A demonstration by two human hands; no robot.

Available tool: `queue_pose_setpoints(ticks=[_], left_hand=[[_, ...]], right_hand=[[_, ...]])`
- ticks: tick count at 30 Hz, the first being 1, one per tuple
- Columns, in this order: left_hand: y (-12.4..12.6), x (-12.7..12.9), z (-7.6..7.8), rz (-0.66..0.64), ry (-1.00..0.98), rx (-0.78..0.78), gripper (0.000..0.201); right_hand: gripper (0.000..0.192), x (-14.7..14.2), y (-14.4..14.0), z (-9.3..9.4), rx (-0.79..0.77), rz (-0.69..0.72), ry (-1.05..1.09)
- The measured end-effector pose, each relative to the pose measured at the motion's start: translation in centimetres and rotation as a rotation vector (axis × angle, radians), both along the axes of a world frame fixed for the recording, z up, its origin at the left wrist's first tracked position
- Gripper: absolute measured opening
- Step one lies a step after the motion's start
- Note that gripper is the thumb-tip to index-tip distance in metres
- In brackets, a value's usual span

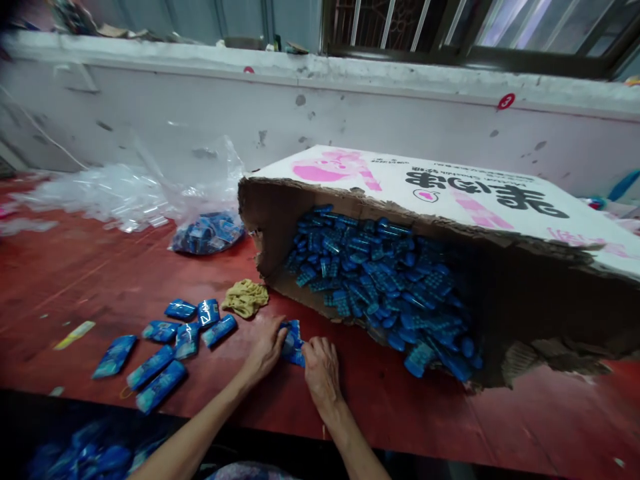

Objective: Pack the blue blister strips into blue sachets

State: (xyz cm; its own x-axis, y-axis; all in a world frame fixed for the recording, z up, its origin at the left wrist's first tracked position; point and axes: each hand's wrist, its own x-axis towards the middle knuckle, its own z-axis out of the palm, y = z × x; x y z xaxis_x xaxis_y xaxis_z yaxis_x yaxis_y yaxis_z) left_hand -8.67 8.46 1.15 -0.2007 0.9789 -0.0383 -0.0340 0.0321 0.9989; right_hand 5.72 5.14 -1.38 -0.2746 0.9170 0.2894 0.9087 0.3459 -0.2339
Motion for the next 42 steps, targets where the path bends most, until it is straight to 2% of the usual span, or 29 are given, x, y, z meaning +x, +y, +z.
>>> queue_pose_setpoints(ticks=[4,7,9,10,13,16,18,21,24,27,31,36,39,42], left_hand=[[-1.5,0.8,0.0,-0.059,-0.013,0.006,0.023],[-3.3,0.2,0.2,0.072,-0.011,-0.026,0.027],[-4.7,-0.1,0.4,0.178,-0.027,-0.11,0.032],[-5.4,-0.2,0.4,0.175,-0.059,-0.182,0.038],[-7.1,0.3,0.4,0.03,-0.243,-0.402,0.04],[-7.5,1.3,0.1,-0.074,-0.362,-0.443,0.025],[-7.3,1.7,-0.2,-0.075,-0.436,-0.441,0.022],[-6.9,2.3,-0.2,-0.081,-0.568,-0.46,0.025],[-6.8,2.6,0.0,-0.129,-0.639,-0.435,0.029],[-6.6,2.8,-0.1,-0.11,-0.61,-0.435,0.039],[-6.4,2.8,-0.9,-0.042,-0.485,-0.499,0.042],[-6.3,3.1,-0.8,0.004,-0.557,-0.523,0.038],[-6.3,3.0,-0.2,-0.072,-0.638,-0.55,0.038],[-6.0,2.4,0.2,-0.168,-0.654,-0.571,0.039]], right_hand=[[0.021,0.4,-1.0,0.1,0.015,0.055,0.077],[0.019,0.6,-1.5,1.0,0.002,0.03,0.083],[0.018,0.5,-2.0,1.9,-0.001,0.006,0.11],[0.019,0.4,-2.3,2.4,0.001,-0.002,0.131],[0.02,0.0,-3.3,3.5,0.006,0.005,0.21],[0.021,-0.3,-4.1,3.8,-0.035,0.017,0.374],[0.016,-0.3,-4.1,3.5,-0.11,-0.036,0.591],[0.028,-0.2,-3.4,2.7,-0.358,-0.191,1.01],[0.017,-0.2,-2.6,1.9,-0.595,-0.25,1.227],[0.023,-0.3,-2.3,1.9,-0.571,-0.255,1.232],[0.019,-0.5,-2.6,2.2,-0.54,-0.209,1.14],[0.02,-1.1,-2.7,1.8,-0.498,-0.18,1.101],[0.022,-1.0,-2.5,2.3,-0.458,-0.152,1.056],[0.027,0.1,-2.0,3.9,-0.383,-0.105,0.76]])
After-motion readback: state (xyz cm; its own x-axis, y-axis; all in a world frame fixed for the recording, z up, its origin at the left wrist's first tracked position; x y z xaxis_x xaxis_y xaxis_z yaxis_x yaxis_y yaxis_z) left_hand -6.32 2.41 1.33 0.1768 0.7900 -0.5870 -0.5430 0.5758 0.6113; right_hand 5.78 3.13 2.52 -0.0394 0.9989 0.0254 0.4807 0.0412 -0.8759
